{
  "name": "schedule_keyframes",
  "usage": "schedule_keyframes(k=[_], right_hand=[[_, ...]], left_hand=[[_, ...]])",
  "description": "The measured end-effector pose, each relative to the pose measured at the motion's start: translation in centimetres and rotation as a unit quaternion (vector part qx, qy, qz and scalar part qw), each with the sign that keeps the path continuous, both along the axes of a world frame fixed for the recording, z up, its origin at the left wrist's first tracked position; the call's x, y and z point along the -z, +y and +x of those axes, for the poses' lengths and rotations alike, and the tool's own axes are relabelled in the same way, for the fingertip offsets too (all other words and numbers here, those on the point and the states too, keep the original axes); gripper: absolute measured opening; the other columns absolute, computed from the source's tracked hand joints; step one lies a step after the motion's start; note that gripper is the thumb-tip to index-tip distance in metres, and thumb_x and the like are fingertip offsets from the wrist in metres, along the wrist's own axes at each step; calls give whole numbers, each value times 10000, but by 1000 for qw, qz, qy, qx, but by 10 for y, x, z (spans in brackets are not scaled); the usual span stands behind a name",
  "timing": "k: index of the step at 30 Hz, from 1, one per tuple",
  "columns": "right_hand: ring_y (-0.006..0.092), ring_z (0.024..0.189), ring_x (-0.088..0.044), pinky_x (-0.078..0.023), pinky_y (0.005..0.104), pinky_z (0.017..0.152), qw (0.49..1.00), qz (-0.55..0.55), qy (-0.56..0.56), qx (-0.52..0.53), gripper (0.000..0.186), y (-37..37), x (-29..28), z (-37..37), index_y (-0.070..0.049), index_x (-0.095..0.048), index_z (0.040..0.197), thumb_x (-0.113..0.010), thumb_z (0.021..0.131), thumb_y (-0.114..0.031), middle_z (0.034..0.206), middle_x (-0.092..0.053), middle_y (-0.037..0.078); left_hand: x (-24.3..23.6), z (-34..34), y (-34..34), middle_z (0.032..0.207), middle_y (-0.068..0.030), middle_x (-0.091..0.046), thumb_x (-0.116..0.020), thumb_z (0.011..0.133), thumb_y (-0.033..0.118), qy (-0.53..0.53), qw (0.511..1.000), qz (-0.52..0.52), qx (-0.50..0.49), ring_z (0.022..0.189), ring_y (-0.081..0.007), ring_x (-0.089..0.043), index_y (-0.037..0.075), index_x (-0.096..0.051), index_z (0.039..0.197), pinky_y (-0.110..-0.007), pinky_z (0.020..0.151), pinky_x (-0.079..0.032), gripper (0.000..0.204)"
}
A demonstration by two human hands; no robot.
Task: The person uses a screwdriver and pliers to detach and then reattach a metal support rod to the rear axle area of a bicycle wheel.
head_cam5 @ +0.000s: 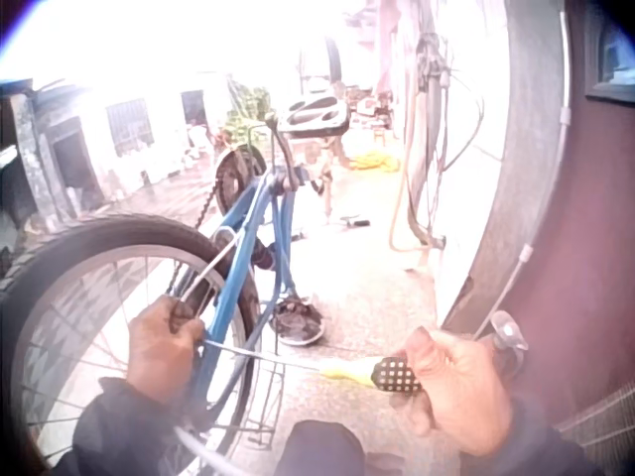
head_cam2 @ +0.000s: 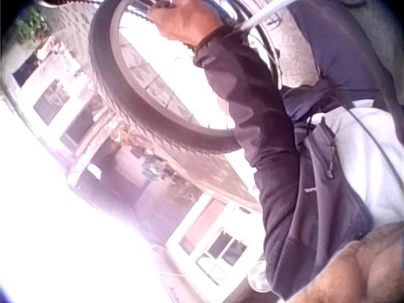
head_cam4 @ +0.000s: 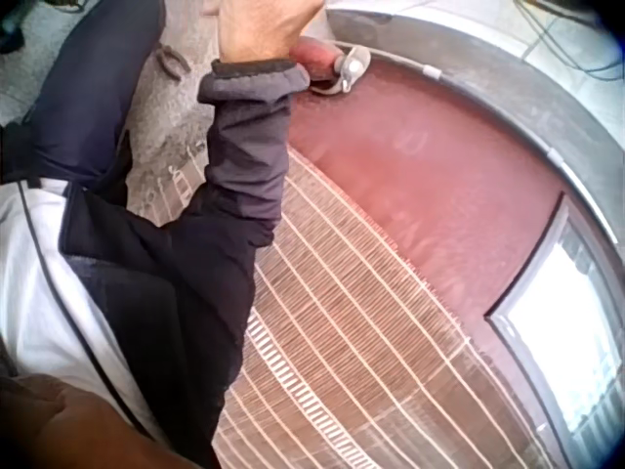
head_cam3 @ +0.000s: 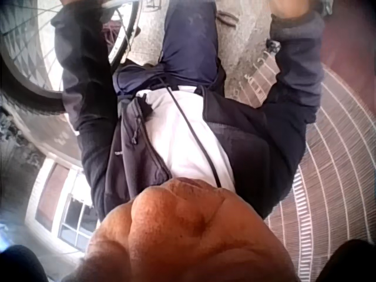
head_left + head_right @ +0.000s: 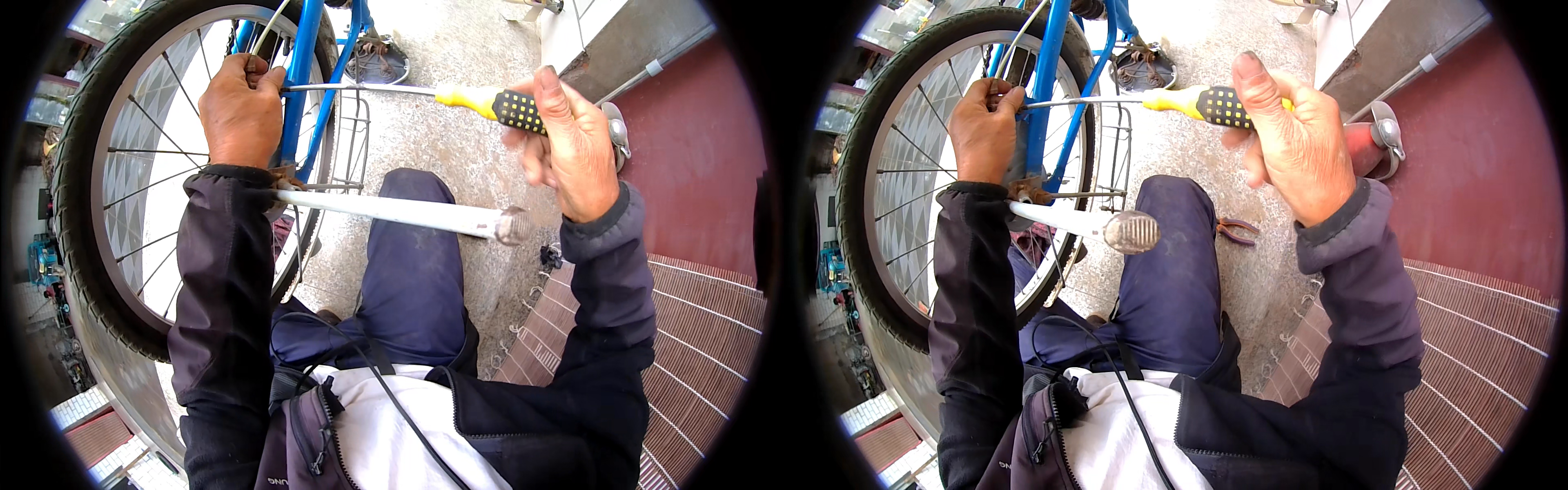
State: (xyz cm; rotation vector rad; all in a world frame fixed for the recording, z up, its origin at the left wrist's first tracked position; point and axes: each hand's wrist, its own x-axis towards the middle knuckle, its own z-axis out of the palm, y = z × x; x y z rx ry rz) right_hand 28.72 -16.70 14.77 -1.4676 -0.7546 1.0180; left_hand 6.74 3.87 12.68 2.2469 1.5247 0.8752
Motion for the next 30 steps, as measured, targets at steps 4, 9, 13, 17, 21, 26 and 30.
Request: schedule_keyframes(k=[4,9,13,17,21,26,30], right_hand=[[34,587,-497,-401,181,525,990,21,-131,53,423,4,6,-10,13,-614,1003,-652,894,-394,704,-576,-4],[30,691,-507,-417,178,596,957,156,-233,74,286,0,21,-18,-18,-589,1077,-729,837,-90,803,-601,-7],[39,707,-535,-446,190,613,970,163,-173,46,309,1,24,-15,-11,-573,1096,-724,842,-102,857,-614,6],[47,709,-558,-456,203,592,998,-24,-2,-51,283,-1,11,3,17,-605,1016,-734,842,-166,866,-621,26],[143,717,-613,-481,262,603,926,104,-362,30,279,2,14,-10,-11,-632,965,-768,793,-184,839,-613,70],[185,797,-625,-501,293,639,849,249,-465,35,378,-1,13,-17,-40,-609,1042,-800,722,-104,922,-604,102],[136,706,-612,-503,269,654,996,21,-89,20,333,-1,10,-8,-3,-606,1034,-763,796,-175,773,-614,47]], left_hand=[[2,0,0,829,-97,-664,-675,859,156,-12,1000,5,-4,729,-186,-646,10,-641,973,-290,690,-523,189],[0,0,-3,805,-85,-653,-683,840,126,-28,1000,-8,-12,719,-153,-630,-9,-642,954,-274,689,-509,181],[-2,1,-4,808,-82,-645,-677,844,110,-27,1000,-10,-10,719,-153,-625,-14,-629,965,-277,687,-509,180],[-2,-1,-4,806,-85,-645,-673,845,105,-28,999,-15,-13,713,-157,-616,-15,-624,973,-277,695,-506,182],[-4,1,-4,814,-90,-651,-672,848,114,-28,999,-21,-10,713,-163,-620,-13,-618,966,-280,685,-507,182],[-3,0,-5,812,-88,-652,-675,847,119,-35,999,-22,-15,699,-164,-616,-12,-617,969,-283,668,-502,188],[-1,-1,-2,797,-84,-649,-676,845,119,-27,1000,-4,-7,687,-160,-611,-10,-622,952,-284,660,-498,176]])
